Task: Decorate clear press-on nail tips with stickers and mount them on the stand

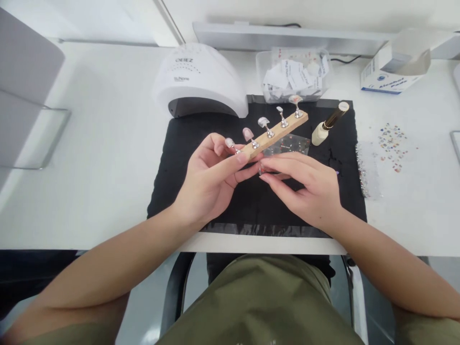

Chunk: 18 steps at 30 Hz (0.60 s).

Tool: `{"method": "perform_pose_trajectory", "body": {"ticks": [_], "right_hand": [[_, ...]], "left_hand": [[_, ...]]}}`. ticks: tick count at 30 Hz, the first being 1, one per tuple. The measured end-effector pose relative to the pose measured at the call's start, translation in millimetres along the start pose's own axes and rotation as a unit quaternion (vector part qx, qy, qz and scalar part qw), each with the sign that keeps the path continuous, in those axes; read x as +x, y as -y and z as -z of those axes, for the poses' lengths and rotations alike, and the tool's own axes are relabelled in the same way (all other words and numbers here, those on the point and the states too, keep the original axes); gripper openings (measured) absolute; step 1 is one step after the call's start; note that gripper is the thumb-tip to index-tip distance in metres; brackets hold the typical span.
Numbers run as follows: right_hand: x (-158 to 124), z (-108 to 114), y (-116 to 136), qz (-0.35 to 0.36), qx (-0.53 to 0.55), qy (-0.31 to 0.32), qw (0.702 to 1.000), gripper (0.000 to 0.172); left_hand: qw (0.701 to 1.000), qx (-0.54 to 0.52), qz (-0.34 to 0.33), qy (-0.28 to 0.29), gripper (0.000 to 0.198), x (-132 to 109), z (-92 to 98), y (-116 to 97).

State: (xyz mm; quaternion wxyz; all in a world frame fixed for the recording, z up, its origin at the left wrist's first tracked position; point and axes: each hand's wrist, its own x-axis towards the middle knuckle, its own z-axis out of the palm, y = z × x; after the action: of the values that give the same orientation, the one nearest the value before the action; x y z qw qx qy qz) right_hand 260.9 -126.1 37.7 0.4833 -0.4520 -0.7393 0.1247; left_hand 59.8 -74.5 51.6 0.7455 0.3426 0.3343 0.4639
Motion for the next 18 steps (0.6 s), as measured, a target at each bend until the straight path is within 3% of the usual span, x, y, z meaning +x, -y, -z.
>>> {"method": "perform_pose_trajectory", "body": {"ticks": [12, 18], "right_hand": [[-1.0, 2.6, -5.6, 0.112, -0.100, -0.017, 0.989, 0.034], [-1.1, 8.0, -3.5, 0.181, -0.171, 0.017, 0.968, 0.040]], "left_hand": [[1.000, -0.010, 0.005, 0.018, 0.047, -0.1, 2.1, 1.3], [1.000, -0.018, 0.002, 0.020, 0.054, 0.8, 2.2, 3.3]]}}
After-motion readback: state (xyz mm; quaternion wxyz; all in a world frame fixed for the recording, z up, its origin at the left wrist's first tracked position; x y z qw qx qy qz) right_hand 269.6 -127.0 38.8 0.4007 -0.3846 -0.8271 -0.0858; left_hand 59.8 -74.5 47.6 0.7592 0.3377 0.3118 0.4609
